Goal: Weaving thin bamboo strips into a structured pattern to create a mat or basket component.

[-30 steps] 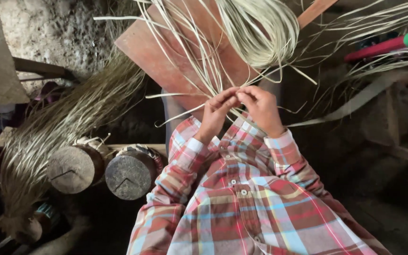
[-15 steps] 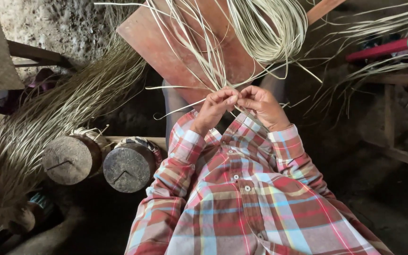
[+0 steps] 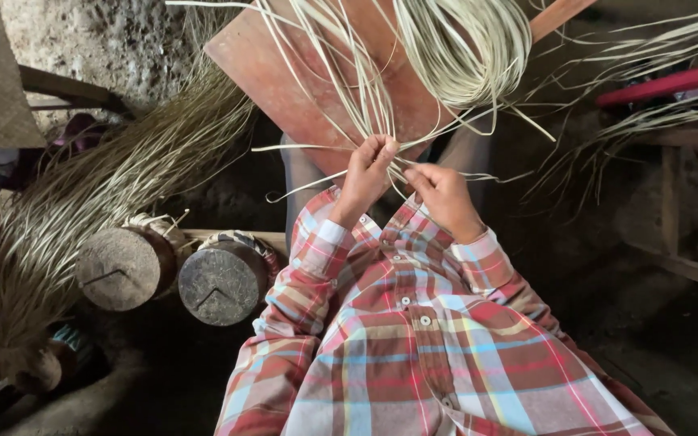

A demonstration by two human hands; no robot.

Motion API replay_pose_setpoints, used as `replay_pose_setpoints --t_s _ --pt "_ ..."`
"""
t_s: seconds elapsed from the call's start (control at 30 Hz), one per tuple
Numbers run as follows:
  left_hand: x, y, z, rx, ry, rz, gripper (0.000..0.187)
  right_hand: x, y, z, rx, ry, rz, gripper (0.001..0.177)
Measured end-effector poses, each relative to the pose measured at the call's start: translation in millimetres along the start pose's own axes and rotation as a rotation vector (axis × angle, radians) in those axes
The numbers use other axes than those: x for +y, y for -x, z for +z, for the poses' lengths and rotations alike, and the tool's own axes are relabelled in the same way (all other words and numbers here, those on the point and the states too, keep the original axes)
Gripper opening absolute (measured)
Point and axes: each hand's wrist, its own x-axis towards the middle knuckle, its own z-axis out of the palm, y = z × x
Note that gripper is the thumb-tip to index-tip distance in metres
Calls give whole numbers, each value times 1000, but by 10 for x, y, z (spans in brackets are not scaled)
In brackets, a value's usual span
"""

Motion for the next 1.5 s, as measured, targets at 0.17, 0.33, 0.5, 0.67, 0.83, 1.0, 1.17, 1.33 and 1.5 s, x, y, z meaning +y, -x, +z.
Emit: replay_pose_setpoints --t_s 0.17,0.33,0.5,0.67,0.83,1.0,1.17,1.33,1.5 --pt "-239 -65 3 117 84 -211 14 5 -14 91 71 91 5 13" --pt "-349 -109 -89 38 56 -192 16 28 -17 289 200 -605 165 22" --pt "-330 -63 -226 -143 -842 156 16 84 -103 270 426 -657 -25 27" --pt "-478 -21 -281 -254 -957 396 8 -36 -133 158 347 -159 -221 29" --pt "84 219 -473 -519 -892 392 7 -76 -286 -57 506 -603 -42 15" --pt "147 426 -977 -591 -1363 72 20 -366 -250 -603 716 -528 -295 17" --pt "-273 440 -1441 -459 -1620 -334 32 -708 -327 -877 604 -287 -482 20" --pt "-334 534 -1611 -578 -1707 -356 31 -303 -905 -827 447 -664 -117 19" --pt "-164 709 -1633 -508 -1648 -549 35 -214 -1073 -883 425 -732 -6 17"
